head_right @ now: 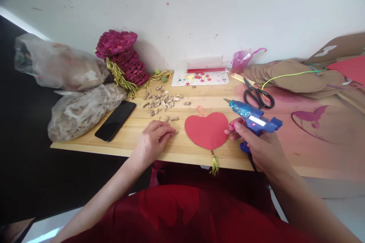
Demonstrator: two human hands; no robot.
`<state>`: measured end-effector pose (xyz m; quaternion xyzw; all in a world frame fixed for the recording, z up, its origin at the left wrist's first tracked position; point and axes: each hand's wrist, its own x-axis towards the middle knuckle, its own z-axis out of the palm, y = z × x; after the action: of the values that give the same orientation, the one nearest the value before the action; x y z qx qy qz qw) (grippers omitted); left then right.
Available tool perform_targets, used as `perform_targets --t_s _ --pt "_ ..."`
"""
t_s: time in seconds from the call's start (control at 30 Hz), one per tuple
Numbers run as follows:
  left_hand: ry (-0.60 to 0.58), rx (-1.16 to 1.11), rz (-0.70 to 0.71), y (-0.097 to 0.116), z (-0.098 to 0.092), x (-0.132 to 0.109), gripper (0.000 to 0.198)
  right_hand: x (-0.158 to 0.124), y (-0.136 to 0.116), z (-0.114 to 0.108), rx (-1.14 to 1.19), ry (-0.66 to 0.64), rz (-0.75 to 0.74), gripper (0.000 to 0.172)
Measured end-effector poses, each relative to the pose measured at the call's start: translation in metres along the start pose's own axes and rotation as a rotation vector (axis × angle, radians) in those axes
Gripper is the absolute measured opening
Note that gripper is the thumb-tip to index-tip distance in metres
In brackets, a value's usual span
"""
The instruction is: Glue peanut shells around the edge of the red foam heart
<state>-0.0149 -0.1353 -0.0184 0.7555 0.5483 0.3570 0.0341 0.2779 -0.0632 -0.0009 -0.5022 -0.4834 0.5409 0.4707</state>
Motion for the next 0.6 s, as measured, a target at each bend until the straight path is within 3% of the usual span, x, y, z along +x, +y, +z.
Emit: perform_targets --t_s 0.2,0.37,0.6 --pt "-0.032 0.034 0.02 0.0009 -0.0039 0.0007 0.013 -0.0007 0.0008 -0.0017 -0.044 -0.016 -0.007 0.03" --pt "0.028 0.036 0.027 0.0017 -0.0055 0.0001 0.013 0.0007 0.0015 -0.0035 -0.093 0.005 -0.004 0.032" --pt "0.022 0.058 -0.003 0.0021 -0.0038 -0.0039 0.012 0.002 0.0038 -0.0031 -0.107 0.033 -0.002 0.037"
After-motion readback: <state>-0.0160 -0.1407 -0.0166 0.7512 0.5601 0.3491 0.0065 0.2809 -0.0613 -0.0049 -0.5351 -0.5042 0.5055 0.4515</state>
